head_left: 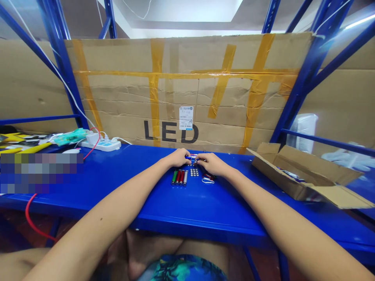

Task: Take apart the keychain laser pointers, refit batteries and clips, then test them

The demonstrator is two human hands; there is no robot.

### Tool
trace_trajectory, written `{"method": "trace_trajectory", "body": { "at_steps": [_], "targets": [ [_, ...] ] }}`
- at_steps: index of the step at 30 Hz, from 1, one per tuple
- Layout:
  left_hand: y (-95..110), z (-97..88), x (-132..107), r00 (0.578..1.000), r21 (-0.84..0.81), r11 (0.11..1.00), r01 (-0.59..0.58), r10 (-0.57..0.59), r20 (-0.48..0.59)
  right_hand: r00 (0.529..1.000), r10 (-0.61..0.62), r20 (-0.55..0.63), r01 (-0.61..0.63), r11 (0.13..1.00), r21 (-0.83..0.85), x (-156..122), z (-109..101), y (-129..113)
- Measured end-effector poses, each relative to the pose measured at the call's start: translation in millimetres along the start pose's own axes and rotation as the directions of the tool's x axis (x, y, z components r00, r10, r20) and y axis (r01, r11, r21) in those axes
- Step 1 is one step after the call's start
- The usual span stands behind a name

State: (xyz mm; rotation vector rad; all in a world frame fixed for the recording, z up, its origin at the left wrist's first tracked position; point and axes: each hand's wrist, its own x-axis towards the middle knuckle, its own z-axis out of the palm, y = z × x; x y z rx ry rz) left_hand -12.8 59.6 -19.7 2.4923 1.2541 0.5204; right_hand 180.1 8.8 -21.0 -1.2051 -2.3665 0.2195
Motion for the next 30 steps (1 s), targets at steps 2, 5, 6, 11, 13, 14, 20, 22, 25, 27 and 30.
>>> {"method": "trace_trajectory", "body": {
  "at_steps": [2,5,6,11,13,14,20,22,25,27,30],
  "targets": [
    [1,-0.1,-1,1.000,0.016,1.000,0.006,-0.006,0.000,1.000,0.005,0.004,-0.005,1.000,0.012,0,0,0],
    [1,0.4,-1,1.000,0.040,0.999,0.006,-0.005,-0.003,1.000,0.000,0.005,0.000,1.000,0.032,0,1,0],
    [1,0.7,0,1.000,0.042,0.999,0.007,-0.006,-0.007,1.000,0.000,0.006,0.000,1.000,0.031,1,1,0],
    [2,1.8,1,1.000,0.021,1.000,0.005,-0.005,-0.010,1.000,0.001,-0.002,-0.001,1.000,0.014,1,2,2],
    [2,1.8,1,1.000,-0.007,1.000,-0.007,0.007,0.006,1.000,-0.007,-0.002,0.007,1.000,0.015,0,1,2],
    [2,1.7,1,1.000,-0.025,1.000,-0.016,0.016,0.015,1.000,-0.011,0.001,0.011,1.000,0.017,0,0,2],
    [7,0.4,0,0.998,-0.062,0.998,-0.028,0.031,0.057,0.999,-0.036,0.022,0.036,0.999,0.016,-3,-3,0],
    [9,-0.2,-1,0.998,-0.051,0.999,-0.018,0.021,0.060,0.999,-0.038,0.021,0.038,0.999,0.009,-4,-4,-1],
    [11,-1.0,-2,0.998,-0.036,0.999,-0.015,0.018,0.068,0.999,-0.043,0.015,0.043,0.999,-0.004,-5,-5,-1],
    [11,-1.3,-2,0.997,-0.031,0.999,-0.020,0.023,0.079,0.999,-0.047,0.016,0.047,0.999,-0.005,-5,-5,-2],
    [10,-1.3,-2,0.995,-0.037,0.999,-0.033,0.036,0.095,0.999,-0.041,0.017,0.041,0.999,0.005,-6,-6,-3]
  ]
}}
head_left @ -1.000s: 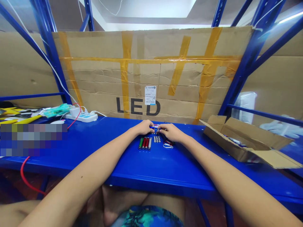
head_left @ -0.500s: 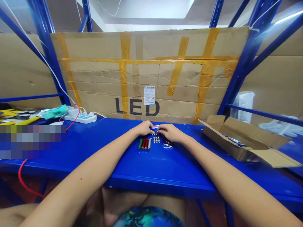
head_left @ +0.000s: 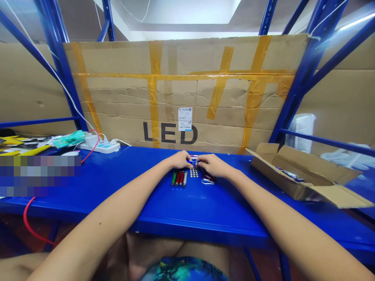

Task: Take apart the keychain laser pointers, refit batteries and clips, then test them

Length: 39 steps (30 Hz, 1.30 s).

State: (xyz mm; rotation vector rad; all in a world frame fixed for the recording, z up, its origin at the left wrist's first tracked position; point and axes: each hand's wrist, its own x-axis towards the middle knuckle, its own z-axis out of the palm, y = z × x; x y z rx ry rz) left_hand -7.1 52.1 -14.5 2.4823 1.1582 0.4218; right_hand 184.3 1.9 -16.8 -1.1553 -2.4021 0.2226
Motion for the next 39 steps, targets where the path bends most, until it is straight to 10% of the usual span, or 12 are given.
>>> {"method": "trace_trajectory", "body": {
  "at_steps": [16,26,39],
  "targets": [
    [-9,-31.6,-25,0.970,0.030,0.984,0.177,-0.170,-0.174,0.990,0.086,-0.112,-0.080,0.995,0.055,-7,-15,7],
    [1,-49.6,-63,0.864,0.260,0.852,0.454,-0.493,0.107,0.995,0.073,-0.074,-0.072,0.997,0.014,-8,-15,6],
    [21,-47.1,-71,0.796,-0.020,0.830,0.557,-0.526,0.299,0.997,0.073,-0.010,-0.072,0.997,0.009,-11,-14,-4]
  ]
}}
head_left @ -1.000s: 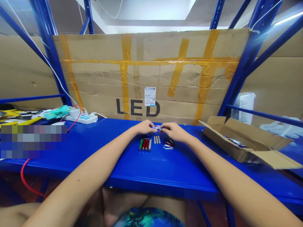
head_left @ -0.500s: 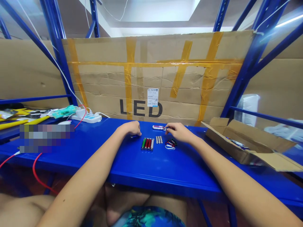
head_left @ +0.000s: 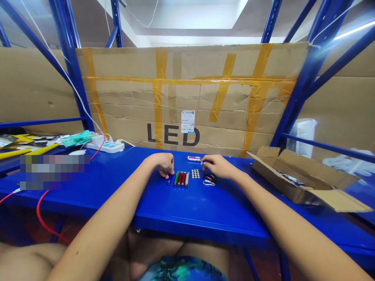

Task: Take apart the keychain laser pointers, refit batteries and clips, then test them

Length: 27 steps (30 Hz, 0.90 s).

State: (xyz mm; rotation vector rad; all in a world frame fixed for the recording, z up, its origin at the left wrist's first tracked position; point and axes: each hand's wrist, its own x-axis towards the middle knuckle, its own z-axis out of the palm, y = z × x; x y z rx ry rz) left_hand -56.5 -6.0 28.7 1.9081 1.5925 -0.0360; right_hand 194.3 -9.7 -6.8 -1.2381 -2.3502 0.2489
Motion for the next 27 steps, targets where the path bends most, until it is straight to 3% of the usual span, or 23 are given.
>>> {"method": "trace_trajectory", "body": {
  "at_steps": [18,27],
  "targets": [
    [1.1,-0.6,-2.3,1.000,0.117,0.993,-0.006,0.004,0.014,0.999,-0.014,0.032,0.013,1.000,0.026,0.8,3.8,3.3],
    [-0.2,-0.1,0.3,0.999,0.160,0.987,0.008,0.000,-0.053,0.999,-0.001,0.033,0.000,1.000,0.030,0.0,2.8,1.6]
  ]
}}
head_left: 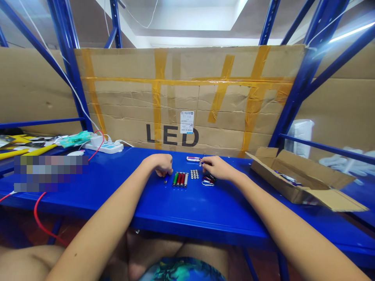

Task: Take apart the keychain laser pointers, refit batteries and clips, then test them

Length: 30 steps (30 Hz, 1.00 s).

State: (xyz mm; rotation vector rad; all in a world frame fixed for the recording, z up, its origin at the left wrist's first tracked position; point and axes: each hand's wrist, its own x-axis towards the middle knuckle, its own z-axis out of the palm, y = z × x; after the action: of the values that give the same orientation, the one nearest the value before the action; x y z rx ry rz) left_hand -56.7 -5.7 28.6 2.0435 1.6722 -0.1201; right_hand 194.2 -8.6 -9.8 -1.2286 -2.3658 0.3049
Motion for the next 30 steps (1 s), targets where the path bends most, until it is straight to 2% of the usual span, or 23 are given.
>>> {"method": "trace_trajectory", "body": {
  "at_steps": [17,25,30],
  "targets": [
    [-4,-1.4,2,0.999,-0.082,0.997,0.011,-0.009,0.030,1.000,-0.006,0.009,0.006,1.000,-0.002,0,1,2],
    [-14,-6.0,5,1.000,-0.058,0.998,-0.001,0.002,0.015,1.000,-0.002,0.012,0.002,1.000,0.006,-1,0,0],
    [-20,-8.2,7,0.999,-0.048,0.999,-0.024,0.026,0.040,1.000,0.003,0.020,-0.004,1.000,0.008,-2,-1,-2]
  ]
}}
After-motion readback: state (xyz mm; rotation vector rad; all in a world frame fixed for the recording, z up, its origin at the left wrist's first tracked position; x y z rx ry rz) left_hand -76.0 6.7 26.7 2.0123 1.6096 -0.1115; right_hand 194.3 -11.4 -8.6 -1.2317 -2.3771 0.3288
